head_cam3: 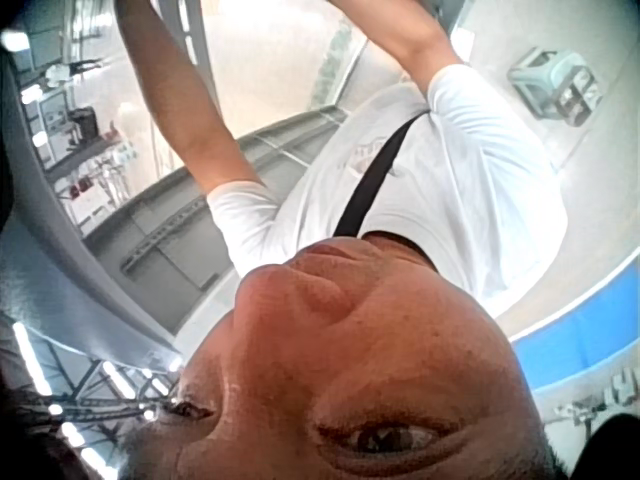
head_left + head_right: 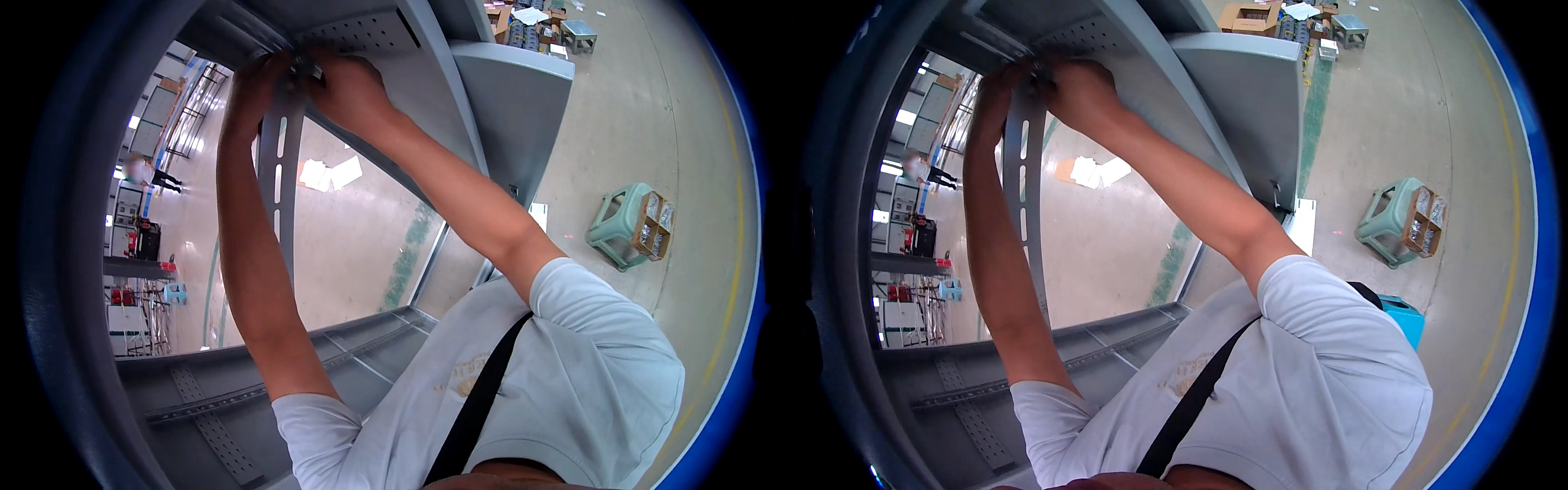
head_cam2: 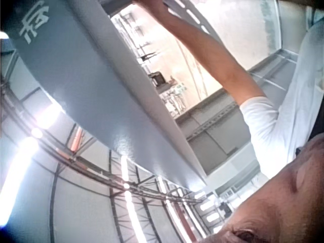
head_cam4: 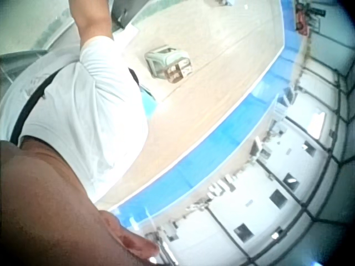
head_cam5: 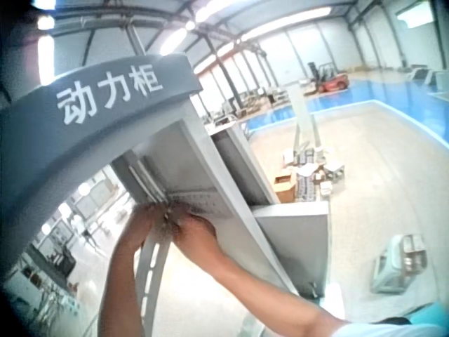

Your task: The person picks up a metal bracket and fastens it to a vertical metal frame using screws. They then pick up a long metal rail and attach it to the frame, securing it with additional screws.

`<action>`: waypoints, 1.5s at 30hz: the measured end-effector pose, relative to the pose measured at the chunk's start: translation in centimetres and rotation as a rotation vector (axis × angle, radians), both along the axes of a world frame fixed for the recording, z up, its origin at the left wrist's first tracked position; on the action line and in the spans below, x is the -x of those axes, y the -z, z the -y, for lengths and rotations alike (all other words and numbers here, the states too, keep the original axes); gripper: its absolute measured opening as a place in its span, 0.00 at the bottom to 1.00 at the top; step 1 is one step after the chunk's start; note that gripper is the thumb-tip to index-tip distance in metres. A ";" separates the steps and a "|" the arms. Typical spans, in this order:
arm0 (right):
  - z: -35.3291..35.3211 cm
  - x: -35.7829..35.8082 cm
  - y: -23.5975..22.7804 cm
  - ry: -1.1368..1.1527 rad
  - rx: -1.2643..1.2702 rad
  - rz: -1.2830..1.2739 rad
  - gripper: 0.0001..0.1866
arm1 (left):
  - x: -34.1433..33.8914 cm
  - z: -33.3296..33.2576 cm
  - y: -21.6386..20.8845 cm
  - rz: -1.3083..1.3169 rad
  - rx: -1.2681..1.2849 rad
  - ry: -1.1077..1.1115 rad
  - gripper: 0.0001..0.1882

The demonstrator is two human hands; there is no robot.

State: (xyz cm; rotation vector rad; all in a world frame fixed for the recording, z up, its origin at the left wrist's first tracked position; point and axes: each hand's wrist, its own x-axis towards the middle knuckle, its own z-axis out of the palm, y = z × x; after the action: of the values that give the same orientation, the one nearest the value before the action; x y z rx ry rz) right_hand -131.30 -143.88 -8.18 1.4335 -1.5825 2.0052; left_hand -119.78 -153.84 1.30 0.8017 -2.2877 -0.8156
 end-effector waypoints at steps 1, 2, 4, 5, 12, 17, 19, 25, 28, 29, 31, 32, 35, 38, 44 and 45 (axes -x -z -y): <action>0.4 0.1 0.2 0.021 0.029 -0.027 0.17 | 0.1 -0.1 0.0 -0.004 -0.024 -0.013 0.18; 0.3 0.2 0.1 0.006 -0.011 -0.039 0.16 | 0.0 -0.1 0.0 0.003 -0.014 -0.005 0.18; 0.2 0.5 0.0 -0.027 -0.092 -0.063 0.15 | -0.2 0.0 0.1 0.018 0.007 0.007 0.19; 0.5 0.5 0.0 -0.003 -0.034 -0.041 0.14 | -0.1 -0.2 0.0 0.023 0.011 -0.005 0.19; 4.0 -0.9 -0.3 0.076 -0.003 0.023 0.09 | -1.0 -0.9 -0.1 0.053 0.035 -0.121 0.21; 4.0 0.2 0.2 0.132 0.019 -0.018 0.08 | -2.3 -12.1 4.0 -0.434 0.425 -0.417 0.19; 3.6 -0.1 0.0 0.099 0.005 -0.030 0.07 | -5.6 -18.2 9.6 -0.613 0.281 -0.492 0.16; 2.8 -0.7 -0.8 0.119 -0.134 -0.095 0.21 | -20.2 -25.9 24.6 -1.040 -0.744 -0.535 0.37; 3.3 -0.2 -0.9 0.270 -0.032 -0.131 0.18 | -26.3 -26.8 25.5 -1.496 -0.737 -0.620 0.42; 4.6 0.4 -0.3 0.429 0.142 -0.207 0.17 | -27.7 -26.8 25.5 -1.628 -0.720 -0.609 0.43; 4.1 0.2 -0.6 0.262 -0.026 -0.113 0.19 | -30.2 -27.2 26.2 -1.753 -0.779 -0.517 0.45; 3.6 -0.1 -0.7 0.260 -0.039 -0.136 0.20 | -31.2 -27.6 26.3 -1.810 -0.819 -0.469 0.45; 2.6 -1.1 -1.0 0.226 -0.150 -0.215 0.21 | -33.9 -27.9 27.1 -1.893 -0.831 -0.385 0.39; 4.8 -0.7 0.1 0.437 -0.161 -0.288 0.19 | -34.6 -28.0 26.4 -1.812 -0.719 -0.303 0.33; 5.3 8.8 -0.2 0.420 -0.252 -0.357 0.18 | -31.4 -28.4 20.8 -1.723 -0.586 -0.500 0.30; 5.8 11.1 -0.6 0.541 -0.203 -0.490 0.22 | -31.1 -27.7 19.6 -1.717 -0.548 -0.546 0.31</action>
State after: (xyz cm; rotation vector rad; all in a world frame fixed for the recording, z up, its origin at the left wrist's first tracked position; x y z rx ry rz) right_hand -142.40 -149.67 -7.56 1.2474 -1.7281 1.1216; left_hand -88.66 -126.10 -18.34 0.4717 -0.3211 -1.1472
